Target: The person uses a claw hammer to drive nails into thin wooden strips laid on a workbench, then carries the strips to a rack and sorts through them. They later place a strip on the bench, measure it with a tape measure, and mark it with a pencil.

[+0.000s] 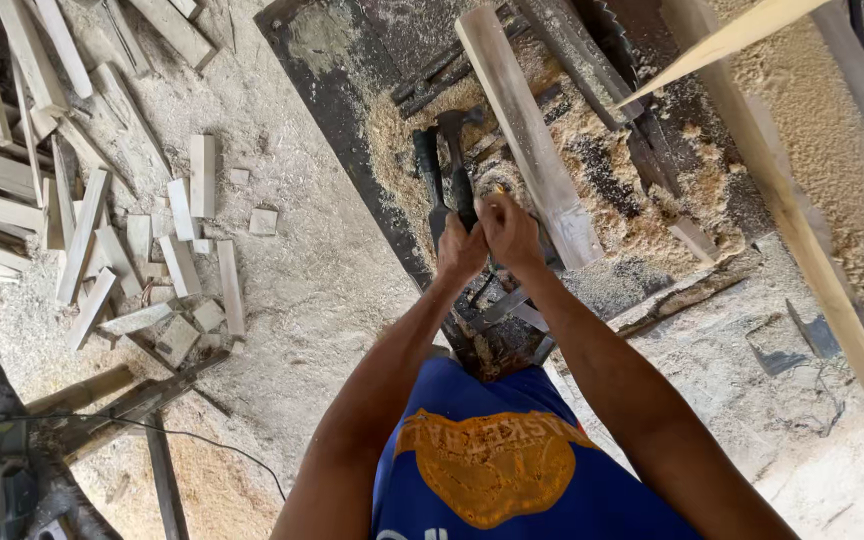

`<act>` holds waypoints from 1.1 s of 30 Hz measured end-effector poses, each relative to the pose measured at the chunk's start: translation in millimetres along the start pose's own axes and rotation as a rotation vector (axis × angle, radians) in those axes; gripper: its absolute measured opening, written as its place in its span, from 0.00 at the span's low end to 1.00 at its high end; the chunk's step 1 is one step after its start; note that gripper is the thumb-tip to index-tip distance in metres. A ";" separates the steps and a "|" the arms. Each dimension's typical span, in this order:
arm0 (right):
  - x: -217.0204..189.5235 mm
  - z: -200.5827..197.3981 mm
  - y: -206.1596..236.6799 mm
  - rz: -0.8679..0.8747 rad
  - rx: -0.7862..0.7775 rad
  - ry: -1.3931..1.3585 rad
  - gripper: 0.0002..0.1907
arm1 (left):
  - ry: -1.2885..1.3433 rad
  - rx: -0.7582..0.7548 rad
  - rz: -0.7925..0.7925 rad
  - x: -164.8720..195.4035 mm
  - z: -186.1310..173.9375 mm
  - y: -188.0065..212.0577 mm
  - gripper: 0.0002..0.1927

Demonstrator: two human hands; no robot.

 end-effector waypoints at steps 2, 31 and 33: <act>-7.7 0.4 -9.3 0.221 -0.129 -0.202 0.31 | 0.064 -0.024 0.057 -0.7 0.7 4.3 0.17; -127.3 371.2 253.5 -0.959 -0.182 0.209 0.14 | 0.139 0.637 0.106 -297.8 -402.7 161.7 0.16; -142.9 430.9 313.3 -1.121 -0.320 0.118 0.15 | 0.176 0.754 0.030 -341.9 -453.4 196.9 0.15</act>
Point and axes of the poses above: each hand's wrist, its own y-axis away from the middle knuckle, its own z-axis out of the palm, x = y × z, the point moved 1 cm from there along -y, towards the middle knuckle, and after that the axes turned 10 degrees about x, right-handed, at the moved point
